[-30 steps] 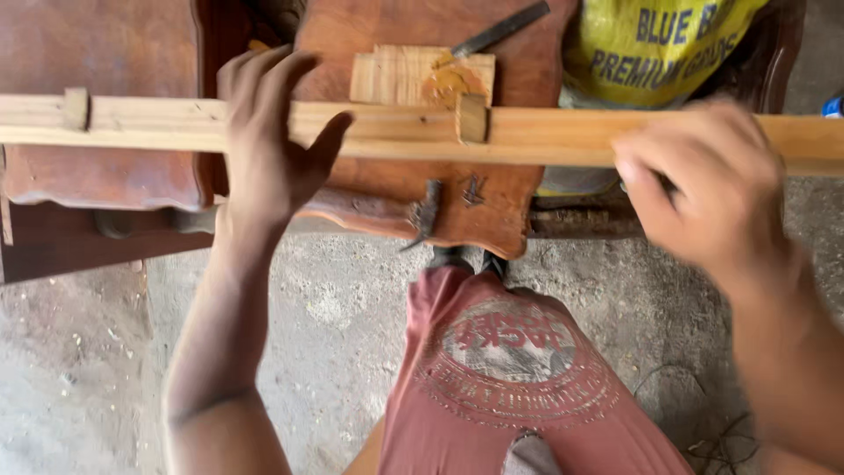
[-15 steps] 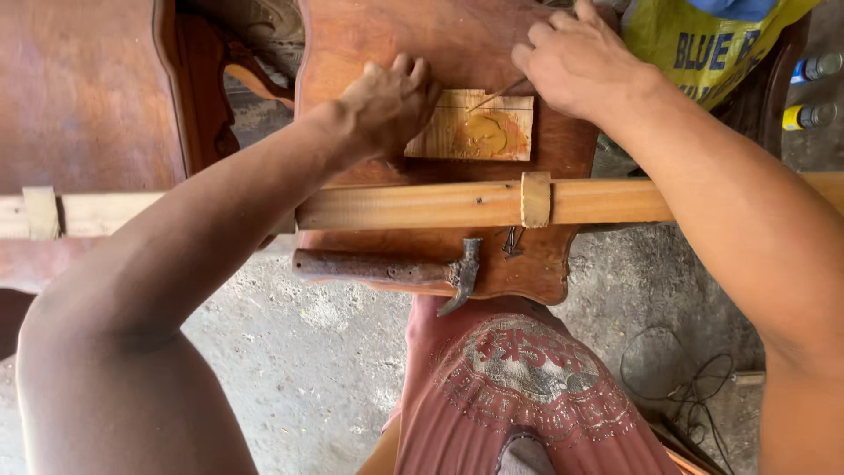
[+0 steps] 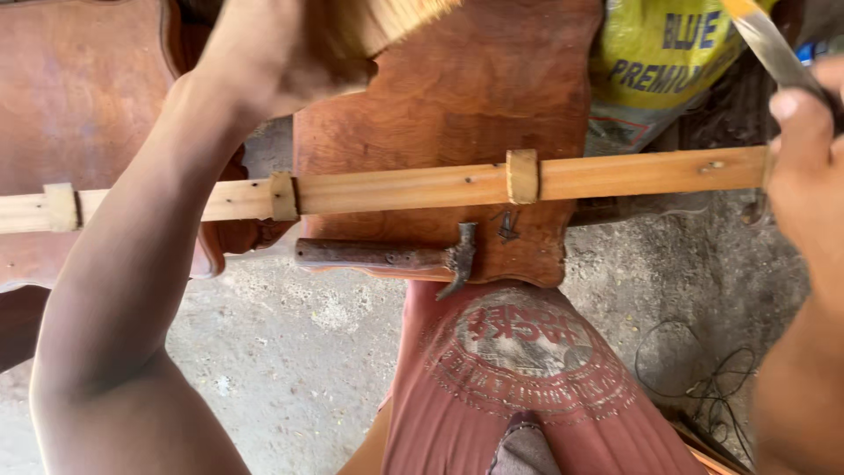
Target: The person hammers small wooden blocks onto a long wooden rail resting on old furniture, then spreads yellow wood glue onto a block with a small stick and presses the glued blocks onto the rail, fitting them into place by hand.
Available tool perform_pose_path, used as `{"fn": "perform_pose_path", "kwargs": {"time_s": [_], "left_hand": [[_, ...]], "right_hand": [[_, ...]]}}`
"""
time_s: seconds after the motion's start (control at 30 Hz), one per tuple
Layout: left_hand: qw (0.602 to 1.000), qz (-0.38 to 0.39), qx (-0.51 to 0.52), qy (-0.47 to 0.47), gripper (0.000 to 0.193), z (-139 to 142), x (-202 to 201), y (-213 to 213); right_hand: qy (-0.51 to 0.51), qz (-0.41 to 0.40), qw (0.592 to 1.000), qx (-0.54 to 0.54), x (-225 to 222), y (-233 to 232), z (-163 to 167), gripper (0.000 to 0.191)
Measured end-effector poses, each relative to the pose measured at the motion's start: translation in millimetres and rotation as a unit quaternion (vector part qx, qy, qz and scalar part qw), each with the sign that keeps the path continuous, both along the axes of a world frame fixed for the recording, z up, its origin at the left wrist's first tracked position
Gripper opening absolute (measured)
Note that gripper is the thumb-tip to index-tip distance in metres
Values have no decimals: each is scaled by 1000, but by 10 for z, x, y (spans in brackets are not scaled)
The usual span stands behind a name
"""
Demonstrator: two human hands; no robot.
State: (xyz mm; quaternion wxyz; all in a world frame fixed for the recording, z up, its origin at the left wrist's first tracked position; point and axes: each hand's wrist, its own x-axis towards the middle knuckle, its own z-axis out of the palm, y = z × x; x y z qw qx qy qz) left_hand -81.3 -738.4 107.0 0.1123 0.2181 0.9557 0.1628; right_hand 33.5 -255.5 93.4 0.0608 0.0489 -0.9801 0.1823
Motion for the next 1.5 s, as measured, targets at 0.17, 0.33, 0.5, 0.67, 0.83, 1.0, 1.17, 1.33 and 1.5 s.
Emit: {"fn": "perform_pose_path", "kwargs": {"time_s": [0.17,0.33,0.5,0.67,0.83,1.0,1.17,1.33,1.5], "left_hand": [[948,-14,246,202,80,275,815,189],[913,118,366,134,95,142,1852,1110],[908,205,356,83,98,-118,2404,1939],[892,299,334,59,95,-217,2840,2221],[869,371,321,57,94,-211,3209,2385],[867,397,290,85,95,-274,3537,2396],[854,426,279,106,97,-348,3639,2208],[860,382,334,54,96,-441,3410,2132],[910,270,306,80,97,-489,3142,2184]], "right_hand": [[3,-120,970,-210,741,326,-102,8],[52,-139,933,-329,1092,726,-175,8],[40,-83,975,-202,1032,1012,-187,17],[-33,24,986,-159,599,1048,-130,71],[22,210,976,-44,50,1002,-139,83],[-81,145,982,-84,107,1238,-78,53],[93,14,974,-208,469,1976,90,45],[46,28,983,-173,279,2001,-255,57],[-29,5,994,-106,154,1957,-371,48]]}}
